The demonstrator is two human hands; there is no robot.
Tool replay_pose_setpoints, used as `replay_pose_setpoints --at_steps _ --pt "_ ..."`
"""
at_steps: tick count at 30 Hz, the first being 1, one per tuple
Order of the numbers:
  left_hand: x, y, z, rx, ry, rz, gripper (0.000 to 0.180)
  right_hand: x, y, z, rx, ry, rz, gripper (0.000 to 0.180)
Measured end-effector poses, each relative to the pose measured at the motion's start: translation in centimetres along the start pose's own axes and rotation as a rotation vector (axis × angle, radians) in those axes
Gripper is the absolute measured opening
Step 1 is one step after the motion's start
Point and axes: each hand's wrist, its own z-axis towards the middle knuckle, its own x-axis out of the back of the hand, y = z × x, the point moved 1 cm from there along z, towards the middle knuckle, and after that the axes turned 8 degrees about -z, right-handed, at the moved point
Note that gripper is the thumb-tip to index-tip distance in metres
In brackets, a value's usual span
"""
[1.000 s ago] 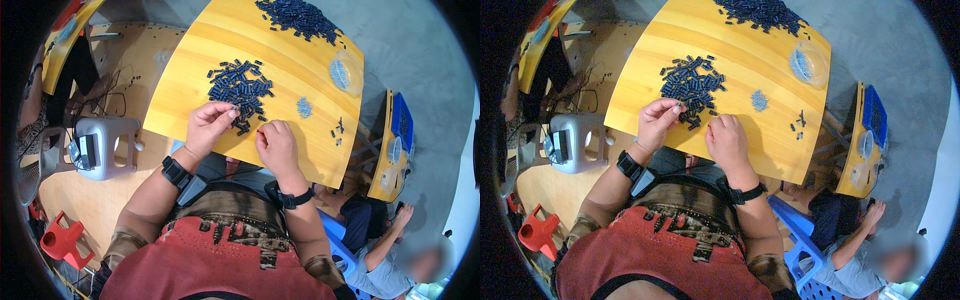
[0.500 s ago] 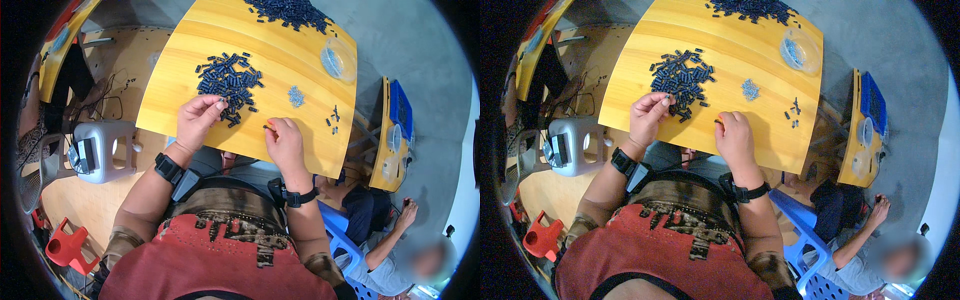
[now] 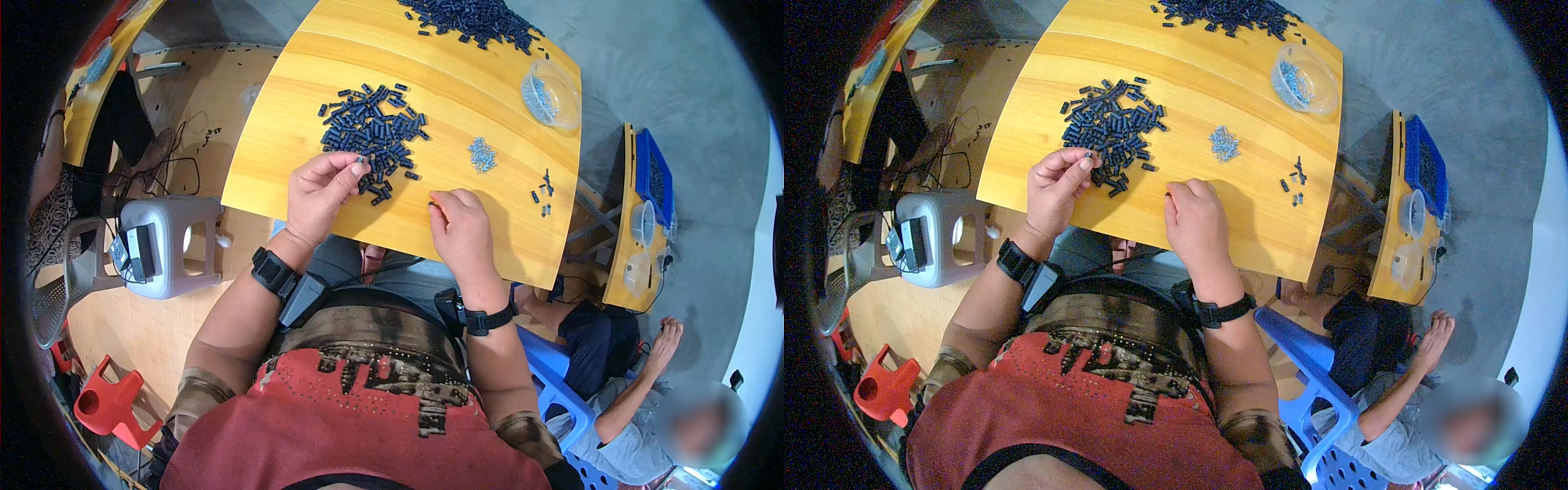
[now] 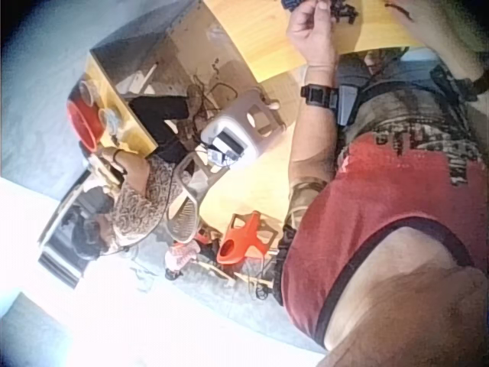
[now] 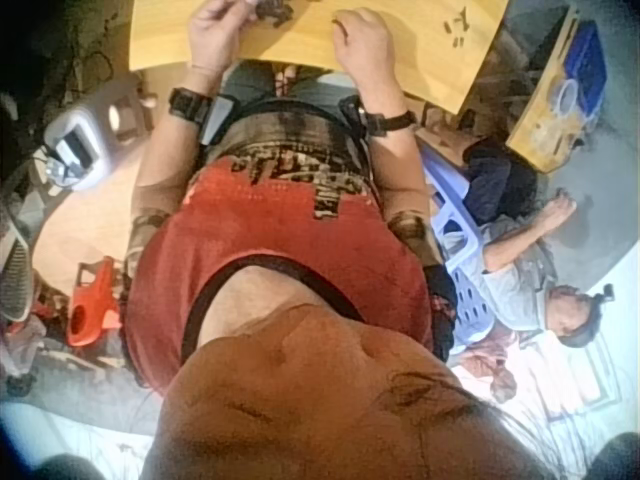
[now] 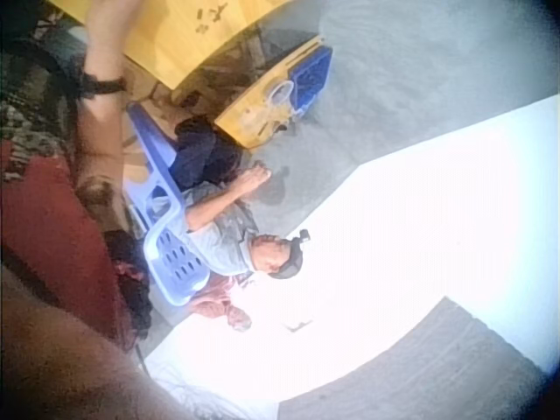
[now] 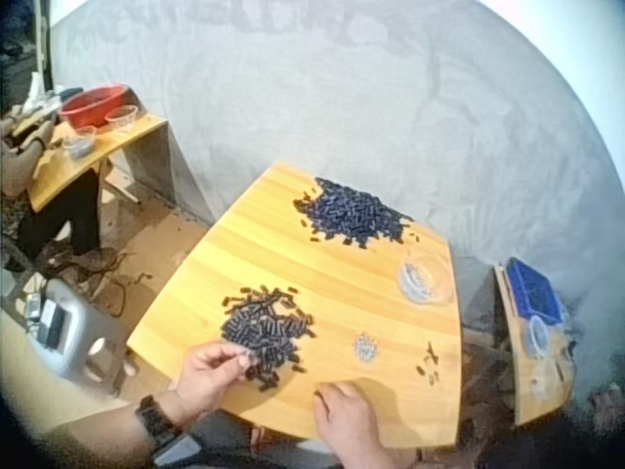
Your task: Manually assembling small plastic or rubber components by joining small cylindrical pieces with matching connectors.
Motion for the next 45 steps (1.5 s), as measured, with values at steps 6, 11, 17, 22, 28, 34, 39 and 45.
replay_pose_setpoints --at_steps 6,11,17,22,28,34,39,45 --pt "0.0 0.1 0.0 0.0 0.002 -0.016 0.013 0.0 -0.1 0.2 0.018 -0.059 0.017 0.01" --pt "0.0 0.0 0.0 0.0 -0.005 -0.01 0.014 -0.4 0.3 0.2 -0.091 -0.063 0.117 0.009" --pt "-0.1 0.2 -0.1 0.001 0.004 0.018 0.014 0.1 0.7 0.6 -0.298 -0.009 0.343 0.012" --pt "-0.2 0.2 -0.2 0.003 0.006 0.022 0.014 -0.2 1.6 0.3 -0.403 0.017 0.633 0.015" --pt "-0.3 0.5 0.0 0.028 -0.102 0.101 0.016 0.7 1.4 0.2 -0.474 -0.116 0.891 0.015" --pt "-2.8 2.1 -1.3 0.35 -0.232 0.052 0.017 1.9 0.3 0.3 -0.435 -0.111 1.055 0.012" --pt "-4.7 3.5 -2.5 0.452 -0.301 -0.013 0.019 3.5 -1.3 0.8 -0.347 -0.092 0.988 0.014" --pt "-5.9 4.4 -3.3 0.483 -0.314 -0.041 0.02 4.8 -2.6 0.2 -0.317 -0.04 1.145 0.014"
